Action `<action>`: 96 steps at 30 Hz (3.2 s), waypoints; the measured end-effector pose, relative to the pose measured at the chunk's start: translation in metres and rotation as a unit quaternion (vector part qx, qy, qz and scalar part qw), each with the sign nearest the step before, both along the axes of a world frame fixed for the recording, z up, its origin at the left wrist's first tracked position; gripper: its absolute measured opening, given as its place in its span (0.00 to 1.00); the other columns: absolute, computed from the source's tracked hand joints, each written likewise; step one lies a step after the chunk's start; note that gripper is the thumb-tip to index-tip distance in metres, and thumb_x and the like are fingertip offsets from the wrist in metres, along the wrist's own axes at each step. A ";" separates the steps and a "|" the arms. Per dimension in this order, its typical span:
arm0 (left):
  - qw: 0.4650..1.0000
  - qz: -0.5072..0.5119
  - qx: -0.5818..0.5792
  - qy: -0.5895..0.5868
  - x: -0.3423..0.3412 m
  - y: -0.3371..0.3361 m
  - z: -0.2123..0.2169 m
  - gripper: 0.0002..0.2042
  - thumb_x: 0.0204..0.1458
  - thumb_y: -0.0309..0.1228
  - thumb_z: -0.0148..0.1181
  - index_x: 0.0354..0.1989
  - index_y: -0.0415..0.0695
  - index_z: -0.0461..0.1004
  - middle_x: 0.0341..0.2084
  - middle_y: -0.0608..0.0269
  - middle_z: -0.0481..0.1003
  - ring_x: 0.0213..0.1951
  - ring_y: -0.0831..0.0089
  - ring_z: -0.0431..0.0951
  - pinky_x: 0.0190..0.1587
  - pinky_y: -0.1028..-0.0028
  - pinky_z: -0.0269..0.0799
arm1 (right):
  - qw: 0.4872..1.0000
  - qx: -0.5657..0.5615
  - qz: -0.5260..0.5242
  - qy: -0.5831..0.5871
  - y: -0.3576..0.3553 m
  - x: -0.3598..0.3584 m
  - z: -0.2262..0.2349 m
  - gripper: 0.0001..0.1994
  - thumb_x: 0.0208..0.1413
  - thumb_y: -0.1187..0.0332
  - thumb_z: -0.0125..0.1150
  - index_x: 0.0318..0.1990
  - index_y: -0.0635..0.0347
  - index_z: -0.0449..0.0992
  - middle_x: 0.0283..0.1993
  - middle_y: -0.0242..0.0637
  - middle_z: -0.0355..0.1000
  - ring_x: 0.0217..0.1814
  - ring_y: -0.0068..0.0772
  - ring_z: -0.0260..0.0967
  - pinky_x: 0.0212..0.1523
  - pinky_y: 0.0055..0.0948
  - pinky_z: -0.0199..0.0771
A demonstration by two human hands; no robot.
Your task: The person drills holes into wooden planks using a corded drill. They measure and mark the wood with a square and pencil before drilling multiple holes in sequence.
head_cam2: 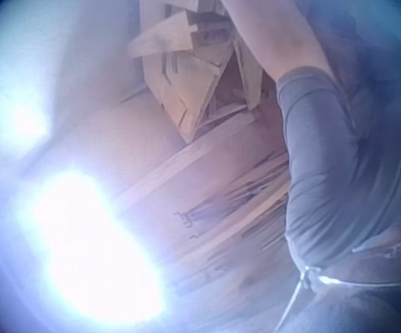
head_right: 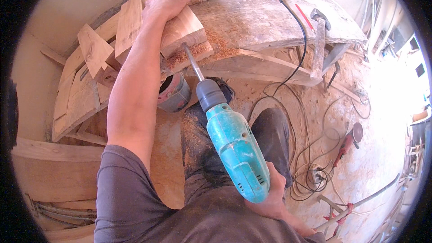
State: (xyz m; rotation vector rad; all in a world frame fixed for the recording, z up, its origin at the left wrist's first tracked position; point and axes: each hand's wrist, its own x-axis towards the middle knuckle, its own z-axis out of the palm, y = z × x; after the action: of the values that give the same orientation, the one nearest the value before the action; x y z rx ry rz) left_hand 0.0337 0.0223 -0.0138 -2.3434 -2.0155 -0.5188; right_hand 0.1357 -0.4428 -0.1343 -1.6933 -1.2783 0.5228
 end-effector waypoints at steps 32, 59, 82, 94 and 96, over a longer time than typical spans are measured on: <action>1.000 -0.002 0.003 0.004 0.001 -0.003 -0.001 0.36 0.56 0.65 0.52 0.61 0.46 0.77 0.64 0.47 0.71 0.67 0.52 0.67 0.67 0.61 0.66 | 0.983 0.025 -0.015 -0.179 0.015 0.001 0.013 0.13 0.45 0.78 0.65 0.40 0.65 0.74 0.34 0.43 0.74 0.33 0.40 0.77 0.35 0.34 0.75; 0.996 -0.072 -0.028 0.045 -0.014 0.007 0.002 0.30 0.61 0.59 0.42 0.64 0.56 0.75 0.66 0.61 0.71 0.68 0.57 0.67 0.70 0.50 0.54 | 0.901 0.004 0.155 0.406 0.031 0.027 -0.060 0.42 0.44 0.67 0.81 0.67 0.62 0.63 0.57 0.38 0.74 0.57 0.36 0.75 0.59 0.39 0.75; 0.998 -0.004 -0.048 0.032 -0.010 -0.004 0.009 0.33 0.54 0.62 0.48 0.64 0.58 0.75 0.66 0.60 0.71 0.69 0.55 0.65 0.67 0.55 0.64 | 0.991 -0.066 0.041 0.112 0.016 0.016 -0.022 0.22 0.45 0.76 0.69 0.51 0.64 0.78 0.43 0.40 0.81 0.43 0.35 0.80 0.45 0.32 0.78; 0.999 0.017 -0.050 -0.002 -0.007 -0.018 0.012 0.35 0.55 0.62 0.50 0.64 0.51 0.75 0.66 0.61 0.70 0.70 0.59 0.62 0.66 0.63 0.64 | 0.926 0.001 -0.030 0.377 -0.012 0.007 -0.029 0.22 0.37 0.84 0.62 0.46 0.71 0.76 0.37 0.41 0.76 0.34 0.35 0.76 0.35 0.32 0.77; 0.999 0.033 -0.027 0.023 0.001 -0.018 0.011 0.35 0.55 0.63 0.50 0.64 0.52 0.75 0.66 0.60 0.70 0.70 0.59 0.62 0.66 0.63 0.64 | 0.909 0.024 -0.026 0.416 -0.007 0.006 -0.026 0.23 0.37 0.84 0.64 0.48 0.71 0.76 0.38 0.41 0.77 0.34 0.34 0.76 0.34 0.32 0.77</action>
State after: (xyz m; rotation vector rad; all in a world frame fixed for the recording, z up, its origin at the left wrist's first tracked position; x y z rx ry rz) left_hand 0.0351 0.0044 -0.0029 -2.2866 -2.1027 -0.4086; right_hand 0.1419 -0.4495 -0.1606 -1.2209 -0.6068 1.0309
